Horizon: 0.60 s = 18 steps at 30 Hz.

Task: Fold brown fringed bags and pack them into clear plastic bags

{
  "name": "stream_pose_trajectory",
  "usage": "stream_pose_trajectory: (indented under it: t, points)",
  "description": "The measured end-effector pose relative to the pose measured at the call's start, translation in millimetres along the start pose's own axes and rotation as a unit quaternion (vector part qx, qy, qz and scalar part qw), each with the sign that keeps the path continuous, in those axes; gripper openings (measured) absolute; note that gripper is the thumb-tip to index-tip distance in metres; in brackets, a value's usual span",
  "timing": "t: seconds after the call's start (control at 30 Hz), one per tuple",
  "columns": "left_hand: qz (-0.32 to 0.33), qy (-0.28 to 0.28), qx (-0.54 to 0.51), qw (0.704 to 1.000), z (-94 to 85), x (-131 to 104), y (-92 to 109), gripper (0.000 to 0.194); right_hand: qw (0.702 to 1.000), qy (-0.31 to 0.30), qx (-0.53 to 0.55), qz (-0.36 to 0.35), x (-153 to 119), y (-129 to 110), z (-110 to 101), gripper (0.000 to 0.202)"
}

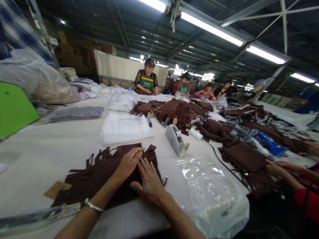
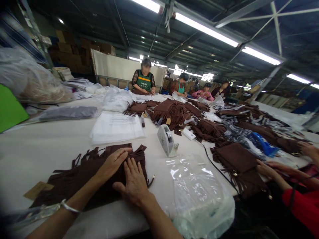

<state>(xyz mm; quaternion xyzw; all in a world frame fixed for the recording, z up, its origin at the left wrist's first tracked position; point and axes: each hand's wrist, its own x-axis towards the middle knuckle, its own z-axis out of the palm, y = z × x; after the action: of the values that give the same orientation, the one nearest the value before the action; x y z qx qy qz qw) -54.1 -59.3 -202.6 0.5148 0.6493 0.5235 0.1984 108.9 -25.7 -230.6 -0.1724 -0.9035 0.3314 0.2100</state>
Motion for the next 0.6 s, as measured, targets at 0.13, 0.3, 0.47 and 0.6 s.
stream_pose_trajectory:
  t: [0.13, 0.3, 0.47, 0.6]
  points:
    - [0.001, 0.018, 0.049, 0.999, 9.6, 15, -4, 0.033, 0.987, 0.116, 0.106, 0.033, 2, 8, -21, 0.058]
    - [-0.039, 0.05, 0.061, 0.996, 13.1, 28, -21, 0.027, 0.951, 0.214, 0.17, 0.146, 22, 31, -36, 0.066]
    - [-0.068, 0.08, 0.016, 0.994, 7.4, 25, -31, 0.035, 0.992, 0.096, 0.022, 0.081, 36, 31, -9, 0.066]
    - [-0.067, 0.088, -0.029, 0.993, 6.5, 22, -32, 0.042, 0.997, 0.048, 0.01, 0.054, 35, 22, 4, 0.069]
